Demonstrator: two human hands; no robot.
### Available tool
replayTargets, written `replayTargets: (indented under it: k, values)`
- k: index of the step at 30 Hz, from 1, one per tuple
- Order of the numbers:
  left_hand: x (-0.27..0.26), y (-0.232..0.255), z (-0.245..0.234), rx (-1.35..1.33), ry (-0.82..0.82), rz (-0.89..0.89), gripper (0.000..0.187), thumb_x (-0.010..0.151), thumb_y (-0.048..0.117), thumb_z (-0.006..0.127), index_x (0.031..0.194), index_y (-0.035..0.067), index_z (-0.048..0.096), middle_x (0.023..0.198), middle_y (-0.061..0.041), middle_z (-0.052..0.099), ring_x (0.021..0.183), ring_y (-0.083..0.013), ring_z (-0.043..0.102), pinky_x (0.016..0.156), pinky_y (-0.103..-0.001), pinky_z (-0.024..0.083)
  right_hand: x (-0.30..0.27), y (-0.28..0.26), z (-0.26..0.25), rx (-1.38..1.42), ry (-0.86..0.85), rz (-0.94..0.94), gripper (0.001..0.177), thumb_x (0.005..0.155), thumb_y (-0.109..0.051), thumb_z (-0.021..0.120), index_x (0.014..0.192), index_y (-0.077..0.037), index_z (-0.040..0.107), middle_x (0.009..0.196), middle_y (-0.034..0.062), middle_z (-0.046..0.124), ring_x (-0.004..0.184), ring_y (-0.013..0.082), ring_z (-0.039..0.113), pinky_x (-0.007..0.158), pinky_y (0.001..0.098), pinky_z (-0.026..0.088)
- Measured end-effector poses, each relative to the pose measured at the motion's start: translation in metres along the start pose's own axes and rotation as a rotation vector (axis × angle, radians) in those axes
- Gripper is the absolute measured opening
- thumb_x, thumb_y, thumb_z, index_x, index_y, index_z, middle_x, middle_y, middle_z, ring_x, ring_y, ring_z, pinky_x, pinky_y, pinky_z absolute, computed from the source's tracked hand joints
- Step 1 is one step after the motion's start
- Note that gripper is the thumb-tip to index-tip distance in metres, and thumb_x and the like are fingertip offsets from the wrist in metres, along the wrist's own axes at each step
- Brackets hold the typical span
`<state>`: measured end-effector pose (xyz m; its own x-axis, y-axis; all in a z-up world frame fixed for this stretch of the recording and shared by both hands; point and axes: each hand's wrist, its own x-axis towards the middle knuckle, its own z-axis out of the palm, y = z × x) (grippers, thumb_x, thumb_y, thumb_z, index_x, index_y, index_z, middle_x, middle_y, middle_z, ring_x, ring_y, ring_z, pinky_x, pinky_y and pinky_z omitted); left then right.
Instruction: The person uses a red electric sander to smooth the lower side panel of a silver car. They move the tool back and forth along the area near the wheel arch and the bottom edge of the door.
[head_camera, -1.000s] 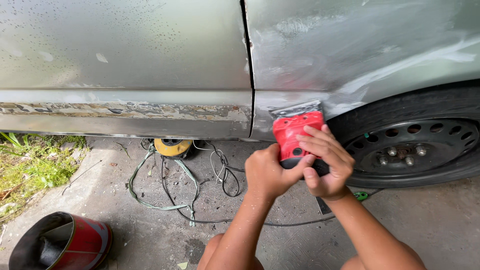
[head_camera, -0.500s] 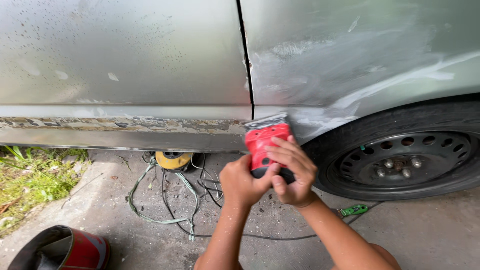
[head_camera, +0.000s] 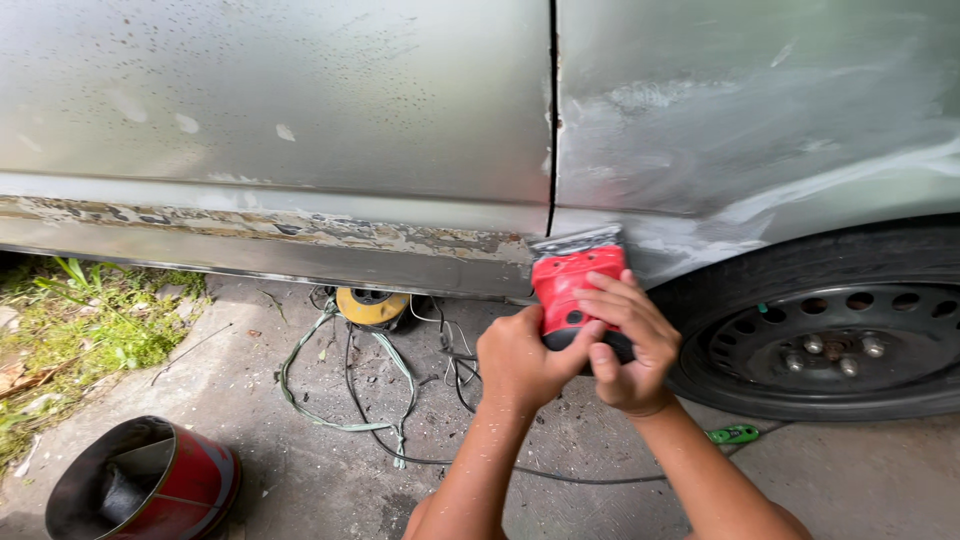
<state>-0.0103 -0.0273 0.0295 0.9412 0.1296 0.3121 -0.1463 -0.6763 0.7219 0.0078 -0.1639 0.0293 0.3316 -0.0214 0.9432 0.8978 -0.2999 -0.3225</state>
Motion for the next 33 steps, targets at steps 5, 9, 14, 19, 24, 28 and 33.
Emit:
replayTargets:
  k: [5,9,14,19,24,28,33]
  values:
    - [0.005,-0.04,-0.016,0.042,0.07,-0.069,0.062,0.066,0.075,0.071,0.065,0.014,0.062,0.054,-0.016,0.057,0.067,-0.0441,0.069,0.059,-0.044,0.056,0.0,-0.008,0.042,0.061,-0.015,0.005,0.049,0.092,-0.046,0.056,0.094,-0.002,0.077,0.097,0.0135,0.079,0.108,0.0353,0.074,0.117,0.0445,0.039]
    - [0.004,-0.035,-0.008,0.048,0.07,-0.051,0.064,0.067,0.076,0.071,0.067,0.012,0.063,0.056,-0.019,0.058,0.068,-0.0453,0.069,0.061,-0.045,0.057,-0.002,-0.007,0.032,0.046,-0.016,-0.001,0.048,0.094,-0.045,0.056,0.094,-0.002,0.077,0.099,0.0133,0.079,0.108,0.0348,0.074,0.117,0.0439,0.038]
    - [-0.005,0.015,0.02,-0.059,-0.032,-0.007,0.067,0.068,0.076,0.066,0.07,0.009,0.064,0.061,-0.023,0.062,0.072,-0.0476,0.07,0.065,-0.05,0.057,-0.001,0.004,-0.028,-0.04,-0.073,-0.007,0.049,0.093,-0.046,0.056,0.096,-0.001,0.076,0.102,0.0142,0.078,0.112,0.0351,0.073,0.12,0.0441,0.037]
    - [-0.013,0.041,0.039,-0.154,-0.08,0.018,0.069,0.07,0.074,0.064,0.072,0.006,0.063,0.063,-0.025,0.062,0.074,-0.0494,0.07,0.067,-0.05,0.058,0.002,0.005,-0.059,-0.115,-0.084,0.005,0.049,0.092,-0.043,0.054,0.092,0.001,0.075,0.1,0.0151,0.078,0.11,0.0362,0.073,0.121,0.0437,0.039]
    - [-0.003,0.022,0.012,-0.028,-0.093,0.002,0.07,0.067,0.076,0.066,0.074,0.006,0.067,0.067,-0.025,0.065,0.078,-0.0495,0.071,0.068,-0.053,0.057,-0.001,0.004,-0.027,-0.043,-0.032,0.017,0.051,0.093,-0.046,0.055,0.094,0.0,0.076,0.1,0.0153,0.078,0.112,0.0365,0.073,0.12,0.0439,0.038]
    - [0.007,-0.018,-0.009,0.027,-0.009,-0.004,0.062,0.068,0.074,0.07,0.067,0.012,0.065,0.055,-0.016,0.06,0.068,-0.0448,0.07,0.062,-0.048,0.056,0.0,-0.004,0.02,0.003,0.023,0.029,0.048,0.093,-0.045,0.056,0.094,-0.003,0.078,0.099,0.0142,0.079,0.11,0.0359,0.073,0.119,0.0454,0.038]
    - [0.008,-0.038,-0.008,0.037,0.1,-0.013,0.057,0.067,0.072,0.073,0.06,0.016,0.061,0.048,-0.012,0.053,0.056,-0.0383,0.066,0.053,-0.036,0.053,-0.001,-0.006,0.034,0.061,0.033,0.022,0.045,0.093,-0.042,0.056,0.094,-0.002,0.077,0.099,0.0129,0.08,0.11,0.0349,0.074,0.117,0.0436,0.038]
